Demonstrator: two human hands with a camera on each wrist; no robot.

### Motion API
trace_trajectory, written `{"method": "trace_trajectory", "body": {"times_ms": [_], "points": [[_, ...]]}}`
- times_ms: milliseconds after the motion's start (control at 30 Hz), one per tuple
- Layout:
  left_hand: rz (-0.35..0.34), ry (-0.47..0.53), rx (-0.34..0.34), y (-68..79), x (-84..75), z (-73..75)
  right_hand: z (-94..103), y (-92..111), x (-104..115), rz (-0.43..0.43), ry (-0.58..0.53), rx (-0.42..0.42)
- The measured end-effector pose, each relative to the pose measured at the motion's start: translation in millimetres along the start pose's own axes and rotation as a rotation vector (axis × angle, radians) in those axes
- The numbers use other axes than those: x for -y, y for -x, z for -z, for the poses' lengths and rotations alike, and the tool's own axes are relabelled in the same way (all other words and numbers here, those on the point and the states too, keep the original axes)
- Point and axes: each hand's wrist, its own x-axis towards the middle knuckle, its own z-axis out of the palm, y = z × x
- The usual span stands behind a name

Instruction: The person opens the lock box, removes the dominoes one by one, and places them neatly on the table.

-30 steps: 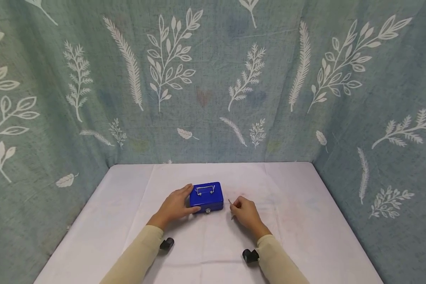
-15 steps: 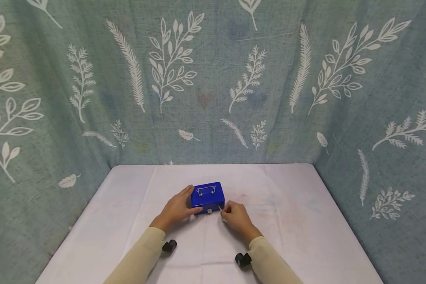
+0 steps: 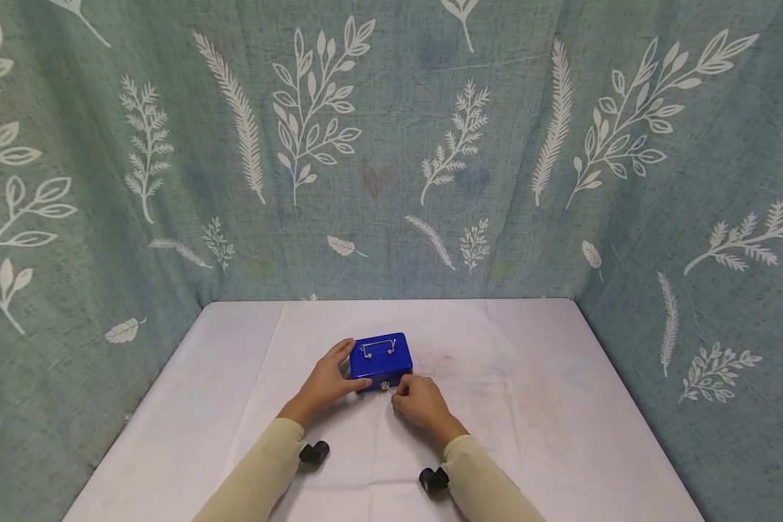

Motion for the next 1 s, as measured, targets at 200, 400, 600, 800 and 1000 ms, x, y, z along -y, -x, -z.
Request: {"method": "trace_trajectory", "body": {"times_ms": [200, 400, 600, 800, 1000], "points": [[-0.006, 0.012, -0.01, -2.9, -3.1, 2.3, -2.8, -5, 7, -0.038, 0.089, 0.011], [-0.013, 0.018, -0.012, -3.9, -1.6, 3.1, -6.7, -8, 8, -0.057, 0.114, 0.001], [0.011, 0.013, 0.009, 0.3, 1.9, -3.2, -14.0, -3, 11, -0.068, 0.143, 0.002], [-0.003, 0.044, 0.011, 0.8, 2.2, -3.3, -17.5, -1, 16, -0.076, 0.178, -0.041], [-0.006, 0.022, 0.01, -1.0, 5.0, -1.7, -17.9, -3, 22, -0.087, 0.179, -0.055]]}}
